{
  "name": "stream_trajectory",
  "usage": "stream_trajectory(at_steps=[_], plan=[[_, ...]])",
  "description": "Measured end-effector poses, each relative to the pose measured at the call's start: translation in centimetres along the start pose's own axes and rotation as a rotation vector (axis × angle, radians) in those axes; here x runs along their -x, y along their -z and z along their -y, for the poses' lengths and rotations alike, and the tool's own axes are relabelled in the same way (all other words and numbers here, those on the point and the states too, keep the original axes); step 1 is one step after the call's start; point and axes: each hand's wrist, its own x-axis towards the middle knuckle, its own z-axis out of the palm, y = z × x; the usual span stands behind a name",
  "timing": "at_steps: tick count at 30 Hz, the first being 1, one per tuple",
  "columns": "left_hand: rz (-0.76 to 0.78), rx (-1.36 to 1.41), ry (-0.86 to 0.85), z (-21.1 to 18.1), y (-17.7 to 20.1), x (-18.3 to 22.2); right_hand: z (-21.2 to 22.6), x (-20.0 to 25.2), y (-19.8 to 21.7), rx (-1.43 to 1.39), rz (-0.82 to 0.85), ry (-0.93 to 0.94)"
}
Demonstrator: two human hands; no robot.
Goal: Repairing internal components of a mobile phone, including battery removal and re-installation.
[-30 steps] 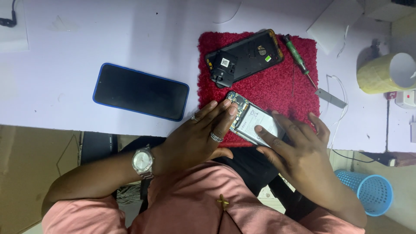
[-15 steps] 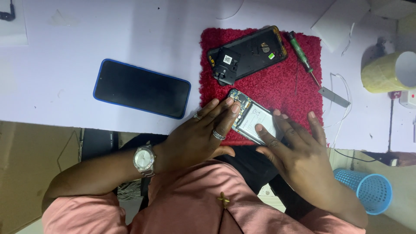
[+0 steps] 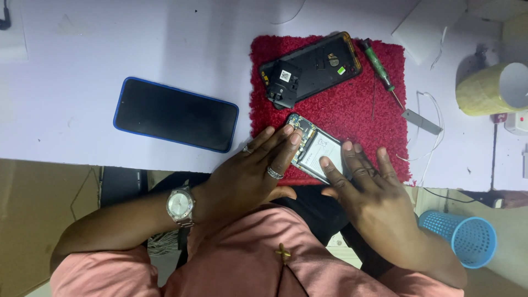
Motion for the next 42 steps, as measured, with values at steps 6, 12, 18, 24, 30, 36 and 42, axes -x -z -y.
stream_trajectory(at_steps=[6, 12, 18, 24, 30, 36, 42], plan=[[-0.008, -0.032, -0.008, -0.1, 0.0, 0.1, 0.6, 0.2, -0.3, 0.094, 0.038, 0.016], [-0.028, -0.268, -0.103, 0.1, -0.3, -0.2, 0.7, 0.5, -0.8, 0.055, 0.016, 0.005], [-0.048, -0.307, -0.128, 0.0, -1.0, -0.4, -1.3, 4.3, -1.9, -0.675, 0.043, -0.172], [-0.03, -0.461, -0.314, -2.1, -0.4, -2.3, -1.5, 7.2, -7.1, -0.425, -0.275, -0.196], [-0.193, -0.569, -0.337, -2.7, -2.6, -2.9, -0.2, 4.2, -7.2, -0.235, -0.363, -0.036], [-0.349, -0.594, -0.329, -2.8, -3.9, -3.0, 0.7, 3.3, -7.0, -0.124, -0.48, -0.055], [-0.382, -0.49, -0.31, -2.6, -4.6, -3.2, 0.9, 2.9, -7.1, -0.08, -0.514, -0.061]])
